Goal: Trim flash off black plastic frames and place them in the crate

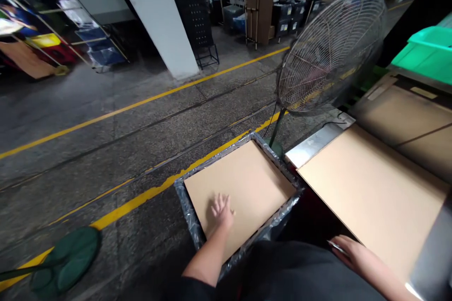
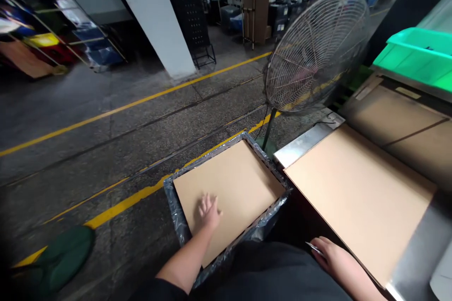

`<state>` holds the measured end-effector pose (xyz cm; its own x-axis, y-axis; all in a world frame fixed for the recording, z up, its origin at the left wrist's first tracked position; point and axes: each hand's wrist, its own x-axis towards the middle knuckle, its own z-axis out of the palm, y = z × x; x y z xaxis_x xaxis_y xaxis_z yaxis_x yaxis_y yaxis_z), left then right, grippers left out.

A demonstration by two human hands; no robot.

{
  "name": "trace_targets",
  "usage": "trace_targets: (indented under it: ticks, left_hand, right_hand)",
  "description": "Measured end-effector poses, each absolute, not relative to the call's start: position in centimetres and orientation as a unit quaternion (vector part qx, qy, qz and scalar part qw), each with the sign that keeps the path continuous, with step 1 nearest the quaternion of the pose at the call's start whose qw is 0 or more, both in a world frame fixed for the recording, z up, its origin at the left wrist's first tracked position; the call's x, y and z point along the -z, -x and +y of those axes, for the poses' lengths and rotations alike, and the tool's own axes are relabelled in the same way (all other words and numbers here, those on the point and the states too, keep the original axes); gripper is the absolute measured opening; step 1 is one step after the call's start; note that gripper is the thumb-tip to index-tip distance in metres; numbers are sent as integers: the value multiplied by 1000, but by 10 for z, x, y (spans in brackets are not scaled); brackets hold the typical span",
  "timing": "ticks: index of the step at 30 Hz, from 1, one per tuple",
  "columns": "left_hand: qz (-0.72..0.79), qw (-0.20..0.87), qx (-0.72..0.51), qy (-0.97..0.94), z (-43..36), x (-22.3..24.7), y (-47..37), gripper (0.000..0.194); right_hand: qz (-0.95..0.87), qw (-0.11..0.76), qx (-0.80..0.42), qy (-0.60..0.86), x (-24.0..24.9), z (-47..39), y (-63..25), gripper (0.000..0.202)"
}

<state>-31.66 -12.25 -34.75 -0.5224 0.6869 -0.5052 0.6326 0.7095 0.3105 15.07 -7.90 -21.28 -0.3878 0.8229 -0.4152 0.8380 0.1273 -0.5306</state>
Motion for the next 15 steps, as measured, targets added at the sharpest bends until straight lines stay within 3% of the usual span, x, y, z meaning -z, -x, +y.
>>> trace_targets:
  ticks: [3,9,15]
  left_hand:
    - [812,341,12,-474,-86,359,289,88]
    - [760,379,88,-521,-6,389,247,128]
    - [750,406,153,-500,37,423,234,144]
  right_hand:
    - [722,36,421,-548,216,-85,-158,37]
    - [676,36,431,-597,216,-116,-185,36]
    - [641,64,424,-637,186,-129,-187,30]
